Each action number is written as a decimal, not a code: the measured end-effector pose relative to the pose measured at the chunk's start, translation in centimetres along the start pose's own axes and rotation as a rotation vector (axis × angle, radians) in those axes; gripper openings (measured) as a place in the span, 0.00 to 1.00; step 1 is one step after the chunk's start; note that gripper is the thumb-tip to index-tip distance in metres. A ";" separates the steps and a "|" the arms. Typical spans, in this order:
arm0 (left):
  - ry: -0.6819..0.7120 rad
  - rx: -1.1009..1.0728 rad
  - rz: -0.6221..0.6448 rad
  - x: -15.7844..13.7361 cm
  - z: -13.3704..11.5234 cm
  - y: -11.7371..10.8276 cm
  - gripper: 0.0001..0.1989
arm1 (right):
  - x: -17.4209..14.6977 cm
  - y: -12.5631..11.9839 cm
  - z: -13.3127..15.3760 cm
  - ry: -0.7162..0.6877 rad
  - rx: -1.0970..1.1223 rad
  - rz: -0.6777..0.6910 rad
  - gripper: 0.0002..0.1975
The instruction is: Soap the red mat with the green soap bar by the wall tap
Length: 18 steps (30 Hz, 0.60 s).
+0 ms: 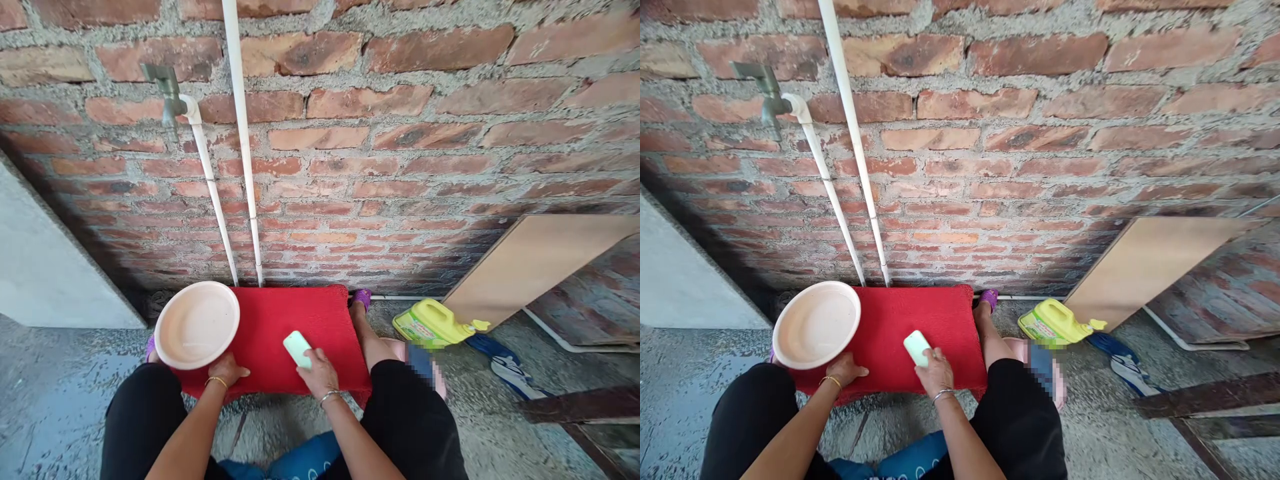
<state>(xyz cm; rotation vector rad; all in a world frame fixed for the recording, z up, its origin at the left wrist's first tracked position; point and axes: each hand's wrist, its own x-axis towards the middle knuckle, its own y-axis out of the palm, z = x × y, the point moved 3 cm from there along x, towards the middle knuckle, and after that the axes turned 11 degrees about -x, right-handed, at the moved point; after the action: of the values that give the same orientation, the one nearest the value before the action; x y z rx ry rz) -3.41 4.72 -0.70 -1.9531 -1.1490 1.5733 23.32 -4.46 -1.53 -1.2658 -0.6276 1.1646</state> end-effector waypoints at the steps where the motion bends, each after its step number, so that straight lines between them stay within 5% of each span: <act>1: 0.000 -0.002 0.004 0.1 0.0 0.0 0.30 | 0.2 -0.4 -1.4 0.086 0.026 -0.035 0.16; 6: -0.022 -0.009 -0.007 0.2 0.0 0.0 0.31 | 0.9 -1.5 -6.0 0.380 0.130 -0.177 0.15; 9: -0.022 -0.014 -0.008 0.1 0.0 -0.1 0.31 | 0.4 -1.0 -3.2 0.231 0.125 -0.143 0.15; 14: -0.044 -0.007 -0.006 0.3 0.2 0.0 0.34 | -1.2 0.7 4.6 -0.288 -0.011 0.058 0.16; 16: -0.041 -0.010 -0.006 0.4 0.3 0.1 0.34 | -1.2 0.6 5.2 -0.311 -0.076 0.095 0.17; 18: -0.034 -0.008 -0.007 0.5 0.2 0.1 0.33 | -0.7 0.0 3.8 -0.173 -0.084 0.070 0.15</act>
<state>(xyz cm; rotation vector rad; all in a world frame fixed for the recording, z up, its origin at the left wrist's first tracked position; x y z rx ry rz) -3.58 4.96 -1.17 -1.9322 -1.1760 1.6065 19.70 -3.62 -0.42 -1.2745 -0.7715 1.3268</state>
